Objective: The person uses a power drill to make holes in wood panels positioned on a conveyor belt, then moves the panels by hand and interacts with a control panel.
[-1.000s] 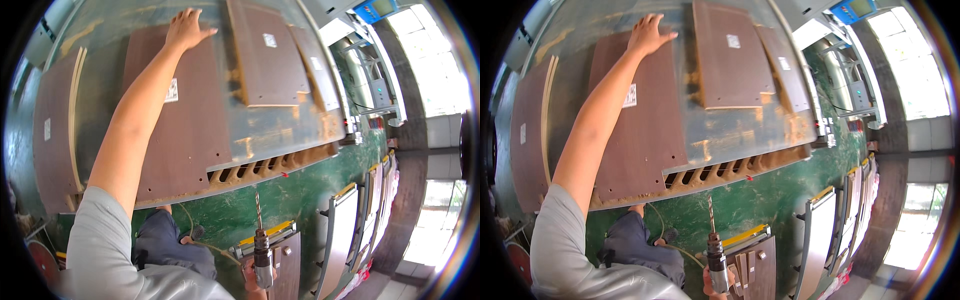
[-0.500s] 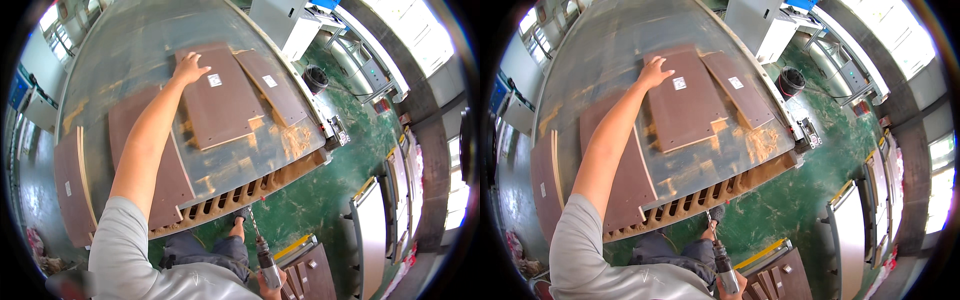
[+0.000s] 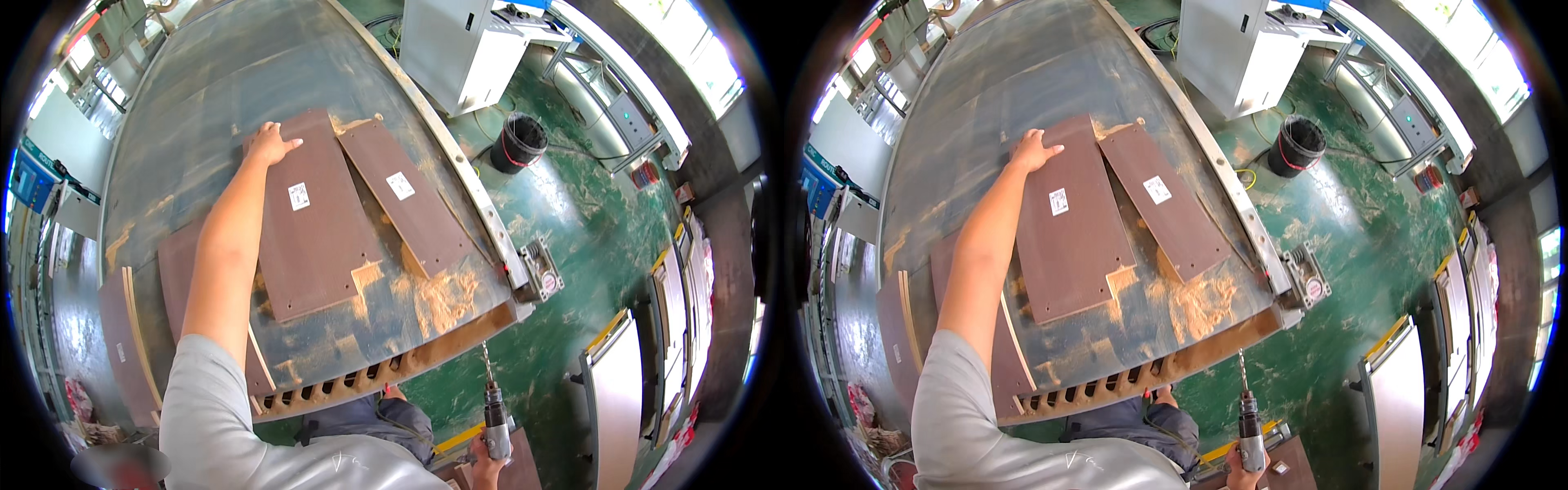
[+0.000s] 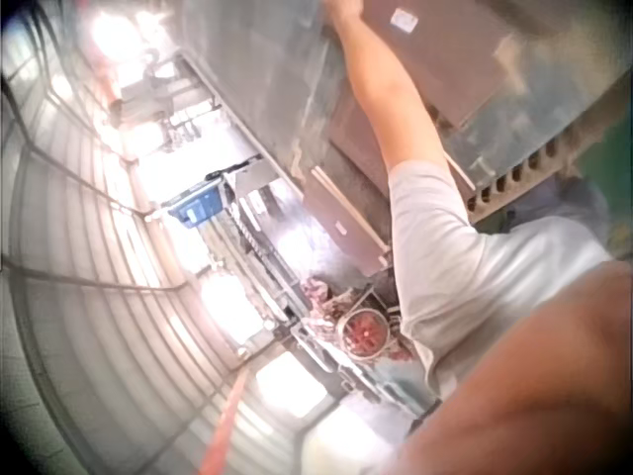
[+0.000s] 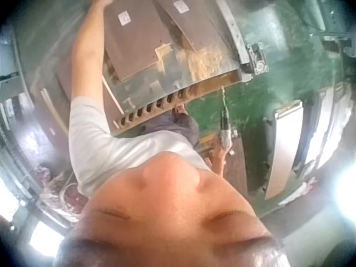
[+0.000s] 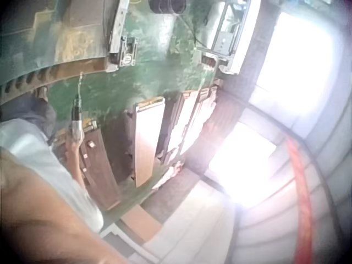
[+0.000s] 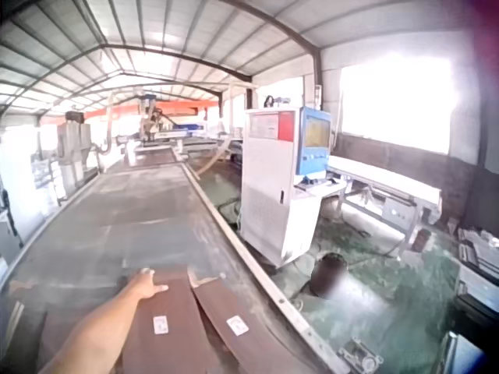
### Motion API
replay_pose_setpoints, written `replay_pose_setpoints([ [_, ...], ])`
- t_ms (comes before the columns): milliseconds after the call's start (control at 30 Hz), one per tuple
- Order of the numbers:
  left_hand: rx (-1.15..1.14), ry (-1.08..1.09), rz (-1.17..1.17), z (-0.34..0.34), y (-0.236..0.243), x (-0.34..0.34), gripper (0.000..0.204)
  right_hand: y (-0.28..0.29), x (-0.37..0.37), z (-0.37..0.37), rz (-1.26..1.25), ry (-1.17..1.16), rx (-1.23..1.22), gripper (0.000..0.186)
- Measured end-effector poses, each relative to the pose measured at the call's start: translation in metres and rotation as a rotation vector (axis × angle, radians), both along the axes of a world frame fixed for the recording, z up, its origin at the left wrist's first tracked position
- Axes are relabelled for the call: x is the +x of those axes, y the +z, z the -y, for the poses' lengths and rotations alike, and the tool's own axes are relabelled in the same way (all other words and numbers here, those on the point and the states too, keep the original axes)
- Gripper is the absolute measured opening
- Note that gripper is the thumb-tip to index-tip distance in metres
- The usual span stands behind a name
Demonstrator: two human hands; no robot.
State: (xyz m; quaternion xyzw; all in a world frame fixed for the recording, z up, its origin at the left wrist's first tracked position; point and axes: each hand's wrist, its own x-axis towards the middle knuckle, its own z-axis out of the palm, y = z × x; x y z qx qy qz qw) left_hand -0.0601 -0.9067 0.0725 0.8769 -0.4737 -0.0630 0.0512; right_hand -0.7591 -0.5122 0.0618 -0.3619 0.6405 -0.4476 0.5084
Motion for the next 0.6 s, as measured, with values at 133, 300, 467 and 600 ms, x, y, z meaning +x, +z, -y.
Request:
replay_pose_setpoints([
  [133, 0.006, -0.012, -0.001, 0.019, -0.002, 0.005, 0.11, 0.029, 0.034, 0.024, -0.119, 0.009, 0.028, 0.014],
  [300, 0.0, -0.083, -0.066, 0.03, -0.004, 0.052, 0.11, 0.034, 0.082, 0.04, -0.069, -0.106, 0.171, 0.018],
  [467, -0.173, -0.195, -0.114, 0.009, -0.009, 0.047, 0.094, 0.019, 0.108, 0.059, -0.007, -0.083, 0.107, 0.034],
  [600, -0.355, -0.244, -0.148, -0.022, -0.037, 0.01, 0.089, 0.015, 0.101, 0.07, 0.049, -0.086, 0.104, 0.044],
])
